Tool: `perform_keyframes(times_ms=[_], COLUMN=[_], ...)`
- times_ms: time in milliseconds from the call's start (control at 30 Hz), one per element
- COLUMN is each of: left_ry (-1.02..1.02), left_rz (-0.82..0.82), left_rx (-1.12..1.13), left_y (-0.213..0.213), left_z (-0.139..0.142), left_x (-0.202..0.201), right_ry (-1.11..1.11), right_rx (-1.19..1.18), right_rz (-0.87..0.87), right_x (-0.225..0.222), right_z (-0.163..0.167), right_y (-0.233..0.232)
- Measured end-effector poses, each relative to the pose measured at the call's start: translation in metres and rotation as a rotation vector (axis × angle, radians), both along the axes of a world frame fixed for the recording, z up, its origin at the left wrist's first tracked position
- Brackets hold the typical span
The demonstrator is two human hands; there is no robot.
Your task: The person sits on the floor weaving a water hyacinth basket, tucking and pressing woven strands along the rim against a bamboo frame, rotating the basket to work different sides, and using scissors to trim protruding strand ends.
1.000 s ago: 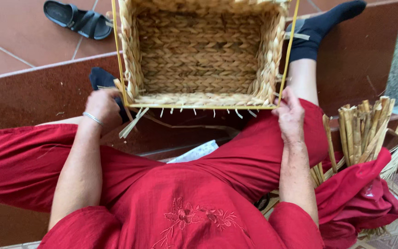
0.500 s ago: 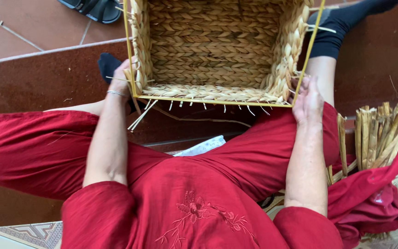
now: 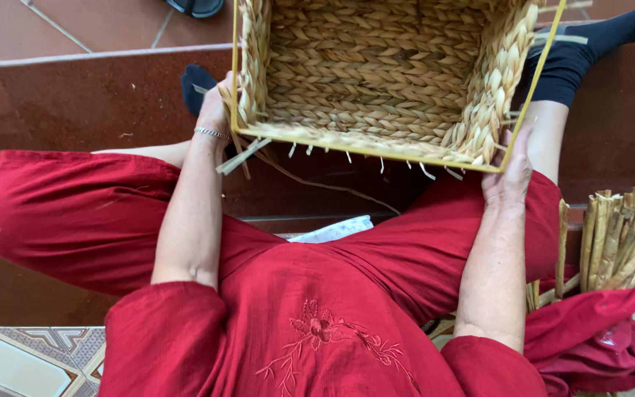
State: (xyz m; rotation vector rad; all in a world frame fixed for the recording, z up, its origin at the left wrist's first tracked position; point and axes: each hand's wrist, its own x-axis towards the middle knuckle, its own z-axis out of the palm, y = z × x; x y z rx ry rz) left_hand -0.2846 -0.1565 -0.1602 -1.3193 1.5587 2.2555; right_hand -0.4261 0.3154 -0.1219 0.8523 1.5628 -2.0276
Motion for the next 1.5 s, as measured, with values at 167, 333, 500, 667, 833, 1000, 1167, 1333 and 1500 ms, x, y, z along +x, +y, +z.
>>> perform_keyframes(times_ms=[167, 333, 500, 667, 833, 1000, 1167, 1333, 1500], left_ry=[-0.145, 0.176, 0.218, 0.102, 0.105, 0.214, 0.221, 0.223, 0.1], left_rz=[0.253, 0.021, -0.115, -0.183, -0.072, 0.022, 0.029, 0.21, 0.286], left_rx=[-0.217, -0.487, -0.782, -1.033, -0.774, -0.54, -0.519, -0.465, -0.217], left_y=[-0.003, 0.027, 0.039, 0.043, 0.047, 0.045, 0.048, 0.03, -0.011], left_z=[0.043, 0.068, 0.063, 0.06, 0.059, 0.061, 0.068, 0.082, 0.053], left_x=[0.022, 0.064, 0.077, 0.075, 0.072, 0.073, 0.071, 0.064, 0.024], right_ry=[-0.044, -0.026, 0.009, 0.026, 0.024, 0.02, 0.014, -0.021, 0.051], right_rx=[0.154, 0.139, 0.09, 0.111, 0.142, 0.153, 0.183, 0.124, -0.114], right_rz=[0.109, 0.089, 0.075, 0.104, 0.127, 0.107, 0.135, 0.077, 0.003], right_x=[-0.004, -0.002, -0.001, -0.003, -0.003, -0.003, -0.003, -0.008, -0.023], right_z=[0.001, 0.001, 0.003, 0.008, 0.014, 0.014, 0.014, 0.015, 0.013], right_y=[0.001, 0.002, 0.002, 0.003, 0.0, 0.001, 0.001, 0.005, 0.007])
